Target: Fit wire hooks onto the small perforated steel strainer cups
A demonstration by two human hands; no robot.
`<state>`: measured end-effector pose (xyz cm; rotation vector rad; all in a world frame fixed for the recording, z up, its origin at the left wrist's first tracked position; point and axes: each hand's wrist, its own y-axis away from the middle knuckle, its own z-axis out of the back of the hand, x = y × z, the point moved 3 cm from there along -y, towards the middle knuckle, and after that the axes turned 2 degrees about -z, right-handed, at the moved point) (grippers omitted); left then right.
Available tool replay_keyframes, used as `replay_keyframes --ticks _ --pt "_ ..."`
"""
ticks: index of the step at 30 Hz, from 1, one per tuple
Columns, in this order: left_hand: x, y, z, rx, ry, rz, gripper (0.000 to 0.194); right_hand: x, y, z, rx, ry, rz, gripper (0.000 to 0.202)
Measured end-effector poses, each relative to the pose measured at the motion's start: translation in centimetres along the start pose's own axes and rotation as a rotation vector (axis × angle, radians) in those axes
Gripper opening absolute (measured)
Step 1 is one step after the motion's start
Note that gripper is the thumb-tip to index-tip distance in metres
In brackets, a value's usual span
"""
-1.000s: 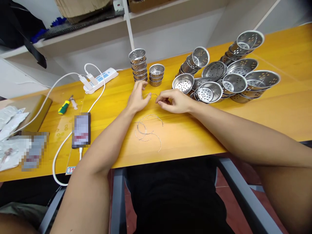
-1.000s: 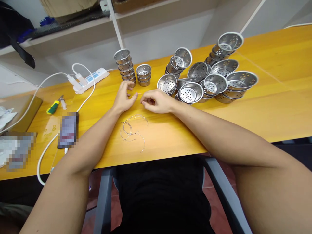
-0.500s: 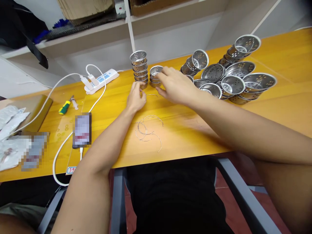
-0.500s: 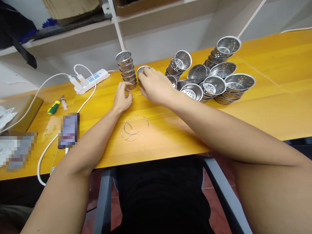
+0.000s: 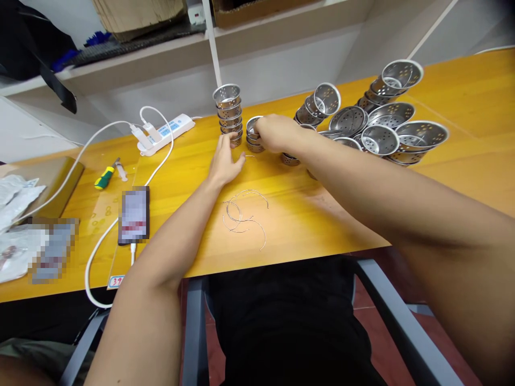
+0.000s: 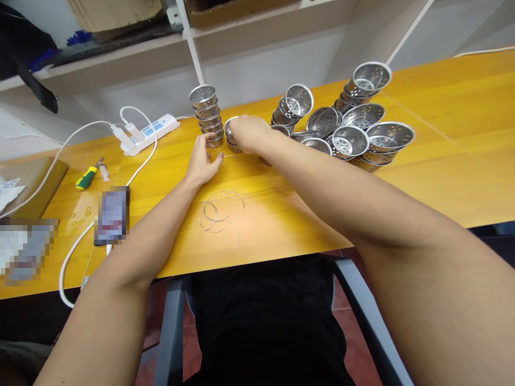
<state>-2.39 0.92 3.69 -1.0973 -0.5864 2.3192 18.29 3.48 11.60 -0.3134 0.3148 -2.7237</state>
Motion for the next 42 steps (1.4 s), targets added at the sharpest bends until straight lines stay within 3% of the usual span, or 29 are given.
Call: replay_keyframes --ticks 4,6,8,11,18,24,31,36,40,42 --pt "0.4 0.0 -0.7 0.050 0.093 -0.052 0.101 1.4 3.2 1.3 0.007 -0.090 0.039 0.011" --pt "0.3 -0.1 -0.7 0.056 0.120 -0.073 0.107 2.4 4.4 2.0 -0.011 -0.170 0.113 0.007" --pt "0.1 -0.2 -0.4 0.042 0.133 -0.086 0.103 3.2 5.4 2.6 -0.031 -0.256 0.186 0.005" --pt "-0.5 -0.3 0.1 0.015 0.143 -0.106 0.096 4.0 6.5 3.0 -0.056 -0.380 0.245 0.019" --pt "-1.6 -0.7 -0.1 0.021 0.302 -0.197 0.092 3.9 8.9 2.8 -0.225 -0.487 0.353 0.033" --pt "-2.5 -1.0 0.9 0.056 0.361 -0.073 0.075 4.2 9.6 1.4 -0.354 -0.623 0.394 0.038" --pt "-3.5 -1.0 1.3 0.095 0.424 -0.047 0.060 4.9 9.8 1.6 -0.288 -0.622 0.291 0.042" --pt "-3.4 -0.5 1.8 0.048 0.199 -0.063 0.069 4.9 10.5 1.8 -0.247 -0.523 0.212 0.048" --pt "-5.0 -0.1 2.4 0.102 -0.075 -0.184 0.068 4.9 11.0 1.9 -0.281 -0.425 0.085 0.088" --pt "-5.9 0.1 2.5 0.120 -0.140 -0.209 0.066 5.1 10.9 1.8 -0.248 -0.382 0.048 0.094"
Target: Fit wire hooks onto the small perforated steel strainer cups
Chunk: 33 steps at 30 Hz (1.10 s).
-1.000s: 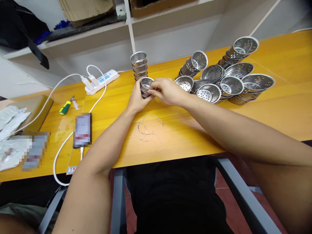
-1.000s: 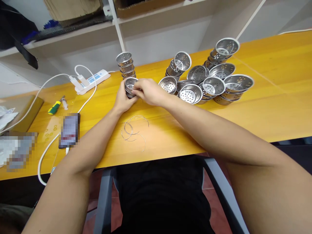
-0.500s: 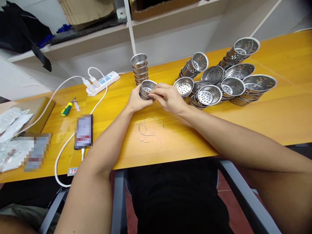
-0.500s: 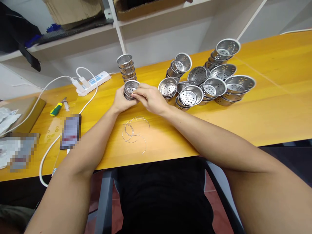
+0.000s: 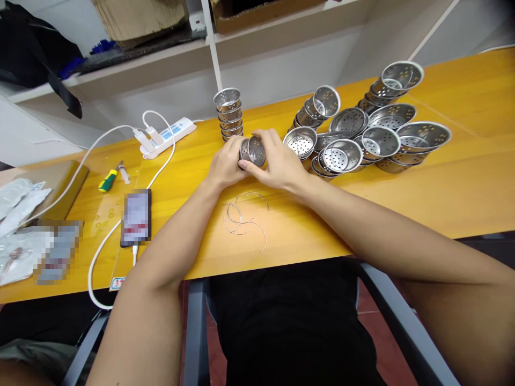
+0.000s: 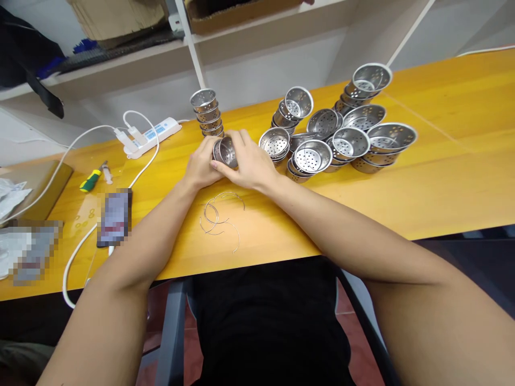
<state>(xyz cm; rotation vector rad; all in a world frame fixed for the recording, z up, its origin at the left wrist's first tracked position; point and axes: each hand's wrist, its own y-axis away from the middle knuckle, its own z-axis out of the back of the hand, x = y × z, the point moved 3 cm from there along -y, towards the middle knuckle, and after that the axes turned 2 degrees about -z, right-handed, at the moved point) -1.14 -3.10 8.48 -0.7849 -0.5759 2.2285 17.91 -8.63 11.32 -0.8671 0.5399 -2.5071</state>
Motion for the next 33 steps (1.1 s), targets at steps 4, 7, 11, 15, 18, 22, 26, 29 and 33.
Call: replay_keyframes --ticks 4,7,11,15,18,22,26,29,33 --pt "-1.2 -0.2 -0.2 -0.011 0.001 -0.016 0.067 -0.2 -0.3 -0.4 0.037 0.048 -0.037 0.083" --pt "-1.6 -0.3 -0.4 -0.010 0.078 -0.037 0.057 -0.5 -0.6 -0.6 0.029 0.028 0.034 0.079" --pt "-1.6 -0.1 -0.7 0.030 0.248 0.034 0.055 -1.2 -0.8 -0.2 0.045 0.002 0.109 0.071" --pt "-0.2 0.0 -0.8 -0.035 0.273 0.049 0.062 -1.4 -0.6 1.2 -0.012 -0.034 0.165 0.068" --pt "2.7 0.0 -0.2 -0.226 0.214 0.019 0.065 -1.1 -0.2 1.9 -0.031 -0.047 0.208 0.069" --pt "7.2 0.0 0.5 -0.403 0.179 0.083 0.092 -0.9 0.5 1.0 0.168 -0.002 0.279 0.065" --pt "8.2 0.0 0.1 -0.401 0.204 0.088 0.112 -1.6 0.8 -0.9 0.340 0.121 0.250 0.062" --pt "7.0 0.1 -0.6 -0.296 0.191 0.079 0.107 -1.9 0.8 -1.6 0.378 0.169 0.228 0.062" --pt "5.1 0.2 -0.7 -0.224 0.142 0.053 0.103 -1.8 0.7 -1.2 0.246 0.139 0.139 0.068"
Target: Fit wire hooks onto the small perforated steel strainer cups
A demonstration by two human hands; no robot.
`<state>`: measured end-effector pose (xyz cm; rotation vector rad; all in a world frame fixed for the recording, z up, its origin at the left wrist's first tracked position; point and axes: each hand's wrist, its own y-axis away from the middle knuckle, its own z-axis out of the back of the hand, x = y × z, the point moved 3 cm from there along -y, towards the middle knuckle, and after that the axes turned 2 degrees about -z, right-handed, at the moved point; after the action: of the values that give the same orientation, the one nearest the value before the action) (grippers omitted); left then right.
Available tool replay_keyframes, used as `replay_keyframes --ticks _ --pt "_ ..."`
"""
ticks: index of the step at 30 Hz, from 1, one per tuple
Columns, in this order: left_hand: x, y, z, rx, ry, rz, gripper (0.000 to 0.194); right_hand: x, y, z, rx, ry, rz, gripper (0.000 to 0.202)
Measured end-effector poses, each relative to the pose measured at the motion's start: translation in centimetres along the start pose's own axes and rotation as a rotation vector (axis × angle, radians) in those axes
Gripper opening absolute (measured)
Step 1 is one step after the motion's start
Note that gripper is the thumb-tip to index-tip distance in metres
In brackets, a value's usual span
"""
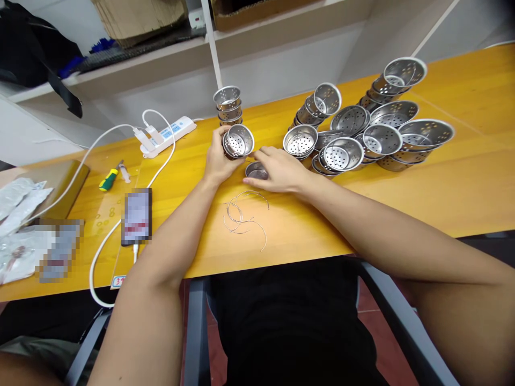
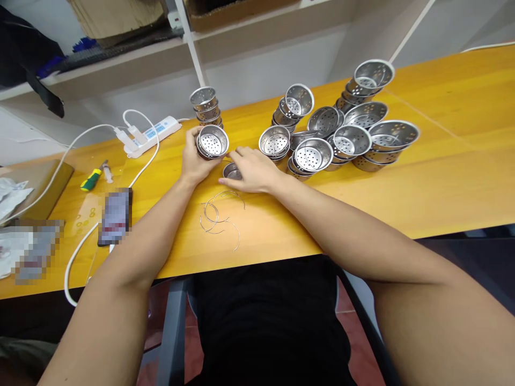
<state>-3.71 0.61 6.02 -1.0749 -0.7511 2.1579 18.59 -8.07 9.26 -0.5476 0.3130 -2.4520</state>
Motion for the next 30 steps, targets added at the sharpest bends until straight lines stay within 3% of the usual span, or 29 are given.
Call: replay_keyframes --ticks 3,6,10,13,17,20,23,28,30 --pt "-1.3 -0.2 0.3 0.027 -0.045 -0.082 0.099 0.0 0.1 0.7 -0.209 -0.150 -0.119 0.071" --pt "-2.5 -0.6 0.5 0.095 -0.081 -0.167 0.082 0.2 0.1 0.8 -0.304 -0.289 -0.123 0.084" --pt "-4.1 -0.6 0.2 0.168 -0.070 -0.268 0.055 0.6 0.0 0.9 -0.324 -0.333 -0.057 0.080" --pt "-4.6 -0.4 -0.2 0.202 -0.034 -0.248 0.055 0.6 -0.1 1.2 -0.310 -0.297 -0.073 0.067" --pt "-4.4 -0.2 -0.5 0.220 0.002 -0.186 0.062 0.4 -0.3 1.9 -0.278 -0.242 -0.020 0.070" --pt "-3.7 -0.5 0.0 0.199 0.037 -0.144 0.070 0.3 0.0 2.3 -0.248 -0.228 0.086 0.074" --pt "-1.9 -0.9 1.3 0.049 0.006 -0.062 0.074 0.0 0.3 2.3 -0.294 -0.260 0.162 0.080" --pt "3.1 -0.6 3.5 -0.258 -0.162 0.311 0.092 -0.8 0.1 1.3 -0.394 -0.310 0.234 0.098" --pt "4.2 -0.3 3.8 -0.234 -0.168 0.404 0.091 -1.3 0.0 1.1 -0.439 -0.300 0.217 0.093"
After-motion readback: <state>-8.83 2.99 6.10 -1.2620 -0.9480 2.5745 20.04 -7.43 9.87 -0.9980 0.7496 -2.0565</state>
